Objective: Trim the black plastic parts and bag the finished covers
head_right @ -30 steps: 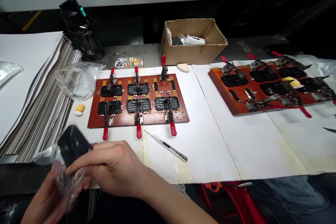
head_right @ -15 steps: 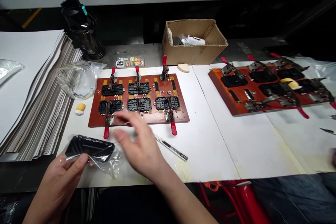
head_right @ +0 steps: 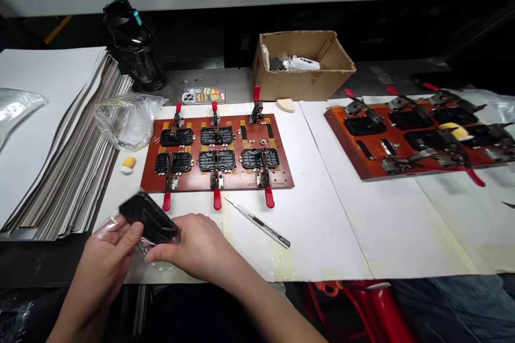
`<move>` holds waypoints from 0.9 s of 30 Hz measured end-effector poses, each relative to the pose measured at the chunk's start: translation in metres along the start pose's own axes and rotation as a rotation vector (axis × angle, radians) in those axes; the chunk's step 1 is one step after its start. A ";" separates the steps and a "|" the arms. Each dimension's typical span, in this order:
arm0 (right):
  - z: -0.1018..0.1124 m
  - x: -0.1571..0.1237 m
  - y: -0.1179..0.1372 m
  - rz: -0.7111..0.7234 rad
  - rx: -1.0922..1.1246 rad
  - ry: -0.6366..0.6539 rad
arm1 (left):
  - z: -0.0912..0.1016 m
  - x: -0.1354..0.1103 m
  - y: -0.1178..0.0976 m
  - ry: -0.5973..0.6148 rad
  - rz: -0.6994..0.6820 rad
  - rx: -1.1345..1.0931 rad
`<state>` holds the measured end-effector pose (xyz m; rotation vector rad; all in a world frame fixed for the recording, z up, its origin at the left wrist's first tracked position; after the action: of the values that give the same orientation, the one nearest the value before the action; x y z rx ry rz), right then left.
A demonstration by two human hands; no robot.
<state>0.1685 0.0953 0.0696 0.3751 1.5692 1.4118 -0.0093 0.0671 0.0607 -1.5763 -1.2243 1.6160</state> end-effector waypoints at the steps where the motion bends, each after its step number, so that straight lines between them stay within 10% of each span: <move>1: 0.002 -0.001 -0.001 0.016 0.079 -0.023 | -0.001 0.001 0.000 -0.023 -0.002 -0.097; 4: 0.008 -0.003 0.000 0.137 0.156 -0.157 | -0.007 0.000 0.000 -0.016 0.041 -0.288; 12: 0.005 -0.013 0.013 0.695 -0.485 -0.398 | -0.010 -0.002 0.003 -0.016 0.060 -0.378; 16: 0.026 -0.020 0.022 0.554 -0.144 -0.526 | 0.012 0.001 -0.004 -0.094 -0.060 -0.246; 22: 0.012 -0.006 0.024 0.228 -0.287 0.002 | 0.023 -0.001 0.007 0.114 0.043 0.123; 27: 0.002 0.000 0.005 0.148 -0.415 -0.215 | 0.016 0.001 0.009 0.105 0.004 0.067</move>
<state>0.1681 0.0980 0.0740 0.3822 1.0605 1.7053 -0.0230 0.0609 0.0509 -1.6015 -1.1021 1.5399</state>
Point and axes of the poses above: each hand's wrist, its own x-axis towards the middle knuckle, its own z-axis out of the back of the hand, y = z × x, the point moved 3 cm from there along x, towards the middle knuckle, and after that the axes turned 1 degree about -y, right-handed, at the moved point
